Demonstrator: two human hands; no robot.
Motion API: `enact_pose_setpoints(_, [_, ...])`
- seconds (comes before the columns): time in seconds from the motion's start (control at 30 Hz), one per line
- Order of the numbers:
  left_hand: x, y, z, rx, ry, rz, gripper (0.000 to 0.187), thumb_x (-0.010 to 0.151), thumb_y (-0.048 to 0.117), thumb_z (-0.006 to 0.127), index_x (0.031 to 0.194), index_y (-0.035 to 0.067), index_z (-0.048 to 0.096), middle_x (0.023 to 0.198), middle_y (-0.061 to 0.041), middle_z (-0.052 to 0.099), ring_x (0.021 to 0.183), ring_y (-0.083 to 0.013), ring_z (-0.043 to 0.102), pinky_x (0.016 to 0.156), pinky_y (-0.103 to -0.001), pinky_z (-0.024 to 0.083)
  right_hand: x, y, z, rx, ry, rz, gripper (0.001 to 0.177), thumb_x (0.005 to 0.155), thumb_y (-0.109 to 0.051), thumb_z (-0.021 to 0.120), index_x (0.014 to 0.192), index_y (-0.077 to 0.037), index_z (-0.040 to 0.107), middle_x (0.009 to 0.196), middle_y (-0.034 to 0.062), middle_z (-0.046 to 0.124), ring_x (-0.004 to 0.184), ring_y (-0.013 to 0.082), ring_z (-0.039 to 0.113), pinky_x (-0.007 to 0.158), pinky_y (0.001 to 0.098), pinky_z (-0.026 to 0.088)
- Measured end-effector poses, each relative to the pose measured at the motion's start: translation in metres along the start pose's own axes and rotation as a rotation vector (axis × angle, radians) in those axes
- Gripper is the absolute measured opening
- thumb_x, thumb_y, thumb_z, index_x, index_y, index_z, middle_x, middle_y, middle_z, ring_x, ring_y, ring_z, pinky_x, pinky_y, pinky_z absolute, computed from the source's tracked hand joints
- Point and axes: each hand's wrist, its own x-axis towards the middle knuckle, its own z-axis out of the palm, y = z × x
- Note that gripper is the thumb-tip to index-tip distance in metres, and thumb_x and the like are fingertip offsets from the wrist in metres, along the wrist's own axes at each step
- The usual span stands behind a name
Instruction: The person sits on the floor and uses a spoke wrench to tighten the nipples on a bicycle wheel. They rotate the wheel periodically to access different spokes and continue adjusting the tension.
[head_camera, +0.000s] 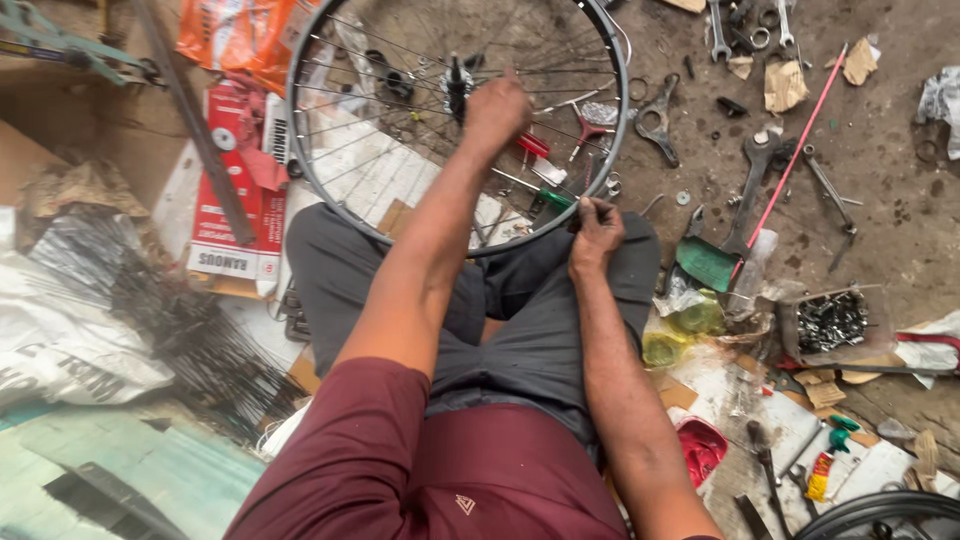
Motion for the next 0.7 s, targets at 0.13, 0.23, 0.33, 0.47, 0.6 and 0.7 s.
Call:
enact_pose_setpoints(0.13, [0.015,0.002,-0.028,-0.104,-0.131,-0.21,0.05,0.1,0.052,0.052,0.115,0.005,0.061,0.088,-0.014,0.07,0.078,-0.0294,0.07,0.064,-0.045,0.055,0.004,0.003,0.005,0.024,0.035,-0.024,0.013,0.097,-0.013,0.076,0.097,-0.004,0.066,0.079,0.0,0.065,0.064,0.0089,0.058,0.058,0.0247,0.049])
enact_pose_setpoints(0.23, [-0.008,0.015,-0.042,-0.179,-0.195,-0.349,0.052,0.107,0.057,0.043,0.109,0.008,0.062,0.089,-0.01,0.064,0.076,-0.0258,0.065,0.061,-0.043,0.054,0.003,0.012,0.005,-0.005,0.071,-0.08,0.013,0.098,-0.012,0.076,0.098,-0.003,0.067,0.085,0.0001,0.066,0.073,0.0081,0.058,0.067,0.0239,0.05])
enact_pose_setpoints(0.33, [-0.025,0.016,-0.035,-0.139,0.003,-0.334,0.051,0.103,0.06,0.046,0.1,0.013,0.065,0.089,-0.01,0.061,0.07,-0.0226,0.062,0.057,-0.042,0.049,0.01,0.018,0.008,-0.013,0.095,-0.127,0.014,0.099,-0.012,0.077,0.098,-0.003,0.066,0.089,0.0001,0.066,0.079,0.008,0.058,0.074,0.0237,0.05])
enact_pose_setpoints(0.47, [-0.075,0.018,-0.006,-0.186,0.447,-0.364,0.043,0.102,0.055,0.063,0.085,0.016,0.062,0.086,-0.006,0.064,0.072,-0.0209,0.063,0.059,-0.038,0.047,0.004,0.01,0.009,-0.081,0.127,-0.073,0.015,0.098,-0.013,0.077,0.096,-0.004,0.065,0.087,-0.0009,0.065,0.077,0.0071,0.057,0.071,0.0231,0.05])
enact_pose_setpoints(0.6, [-0.089,0.026,0.004,-1.168,0.418,-0.816,0.03,0.095,0.025,0.075,0.089,0.001,0.058,0.072,-0.014,0.068,0.058,-0.0193,0.067,0.05,-0.032,0.051,-0.002,-0.001,0.011,-0.013,0.135,-0.012,0.015,0.095,-0.013,0.076,0.096,-0.004,0.064,0.085,-0.0008,0.065,0.075,0.0074,0.057,0.069,0.0229,0.049])
enact_pose_setpoints(0.7, [-0.066,0.024,0.003,-1.498,0.611,-0.931,0.022,0.09,0.008,0.073,0.087,0.005,0.051,0.069,-0.013,0.064,0.055,-0.0221,0.067,0.048,-0.034,0.055,0.0,0.001,0.015,0.0,0.109,-0.073,0.016,0.097,-0.012,0.077,0.096,-0.003,0.064,0.087,-0.0005,0.065,0.078,0.0073,0.057,0.074,0.0224,0.049])
